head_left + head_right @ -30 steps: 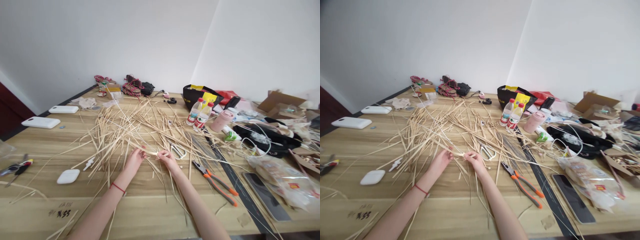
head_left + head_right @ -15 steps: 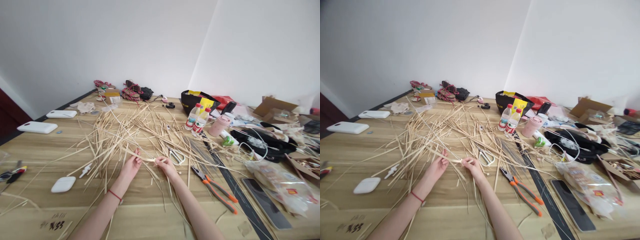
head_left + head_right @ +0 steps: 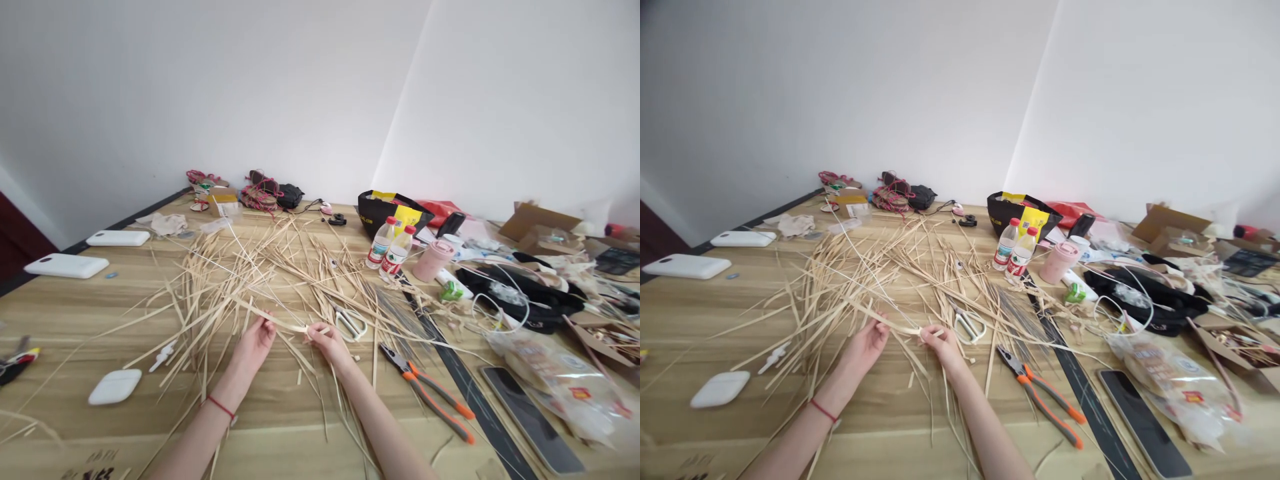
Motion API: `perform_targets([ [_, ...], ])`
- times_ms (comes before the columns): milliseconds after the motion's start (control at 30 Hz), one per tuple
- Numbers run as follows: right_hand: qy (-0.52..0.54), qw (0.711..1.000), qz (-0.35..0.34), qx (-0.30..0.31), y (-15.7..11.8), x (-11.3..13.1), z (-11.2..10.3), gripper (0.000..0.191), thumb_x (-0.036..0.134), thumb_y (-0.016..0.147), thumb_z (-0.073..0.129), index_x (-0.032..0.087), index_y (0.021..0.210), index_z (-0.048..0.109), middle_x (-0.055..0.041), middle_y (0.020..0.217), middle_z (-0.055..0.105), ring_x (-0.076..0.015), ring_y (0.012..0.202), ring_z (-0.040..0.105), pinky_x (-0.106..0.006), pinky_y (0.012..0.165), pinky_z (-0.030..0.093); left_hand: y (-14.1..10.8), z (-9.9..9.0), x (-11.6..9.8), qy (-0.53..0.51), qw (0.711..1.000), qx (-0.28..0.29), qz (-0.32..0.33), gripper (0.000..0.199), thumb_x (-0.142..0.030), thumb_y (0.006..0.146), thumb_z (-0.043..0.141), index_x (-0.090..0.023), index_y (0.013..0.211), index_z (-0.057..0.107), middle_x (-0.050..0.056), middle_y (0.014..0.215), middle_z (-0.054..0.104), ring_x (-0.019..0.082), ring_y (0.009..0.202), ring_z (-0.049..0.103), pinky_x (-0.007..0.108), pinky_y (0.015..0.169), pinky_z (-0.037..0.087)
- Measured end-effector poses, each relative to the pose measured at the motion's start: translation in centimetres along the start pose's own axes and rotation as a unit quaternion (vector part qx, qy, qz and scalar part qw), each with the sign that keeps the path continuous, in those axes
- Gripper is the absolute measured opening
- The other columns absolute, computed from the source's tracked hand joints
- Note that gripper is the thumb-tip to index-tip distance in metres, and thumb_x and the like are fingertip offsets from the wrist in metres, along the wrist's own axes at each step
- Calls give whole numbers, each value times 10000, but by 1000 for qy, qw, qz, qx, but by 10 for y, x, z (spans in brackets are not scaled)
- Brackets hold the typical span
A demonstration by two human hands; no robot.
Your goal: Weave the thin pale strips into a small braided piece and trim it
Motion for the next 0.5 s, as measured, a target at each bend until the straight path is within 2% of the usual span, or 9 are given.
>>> perform_targets([
  [300, -4, 1000, 4, -12, -3, 4, 3, 300, 463, 572, 742, 202, 671, 632, -15, 674, 621, -167, 672, 566, -287, 679, 420, -3, 0, 0, 18, 999, -28, 12, 234, -29, 868, 377, -104, 807, 591, 18, 631, 590, 50, 464, 538, 114, 426, 499],
  [500, 8, 1000, -6, -16, 1, 2, -2, 302, 463, 558, 752, 205, 652, 625, -9, 653, 605, -164, 663, 564, -286, 667, 423, 0, -2, 3, 46, 999, -10, -25, 260, 6, 839, 381, -114, 865, 610, 10, 614, 577, 39, 386, 484, 114, 352, 453],
])
Point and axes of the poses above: each hand's wrist, its own y-axis towards the middle knuckle, its own z-axis out of the palm, x = y × z, the point moved 2 cm from there along y, towards the middle knuckle
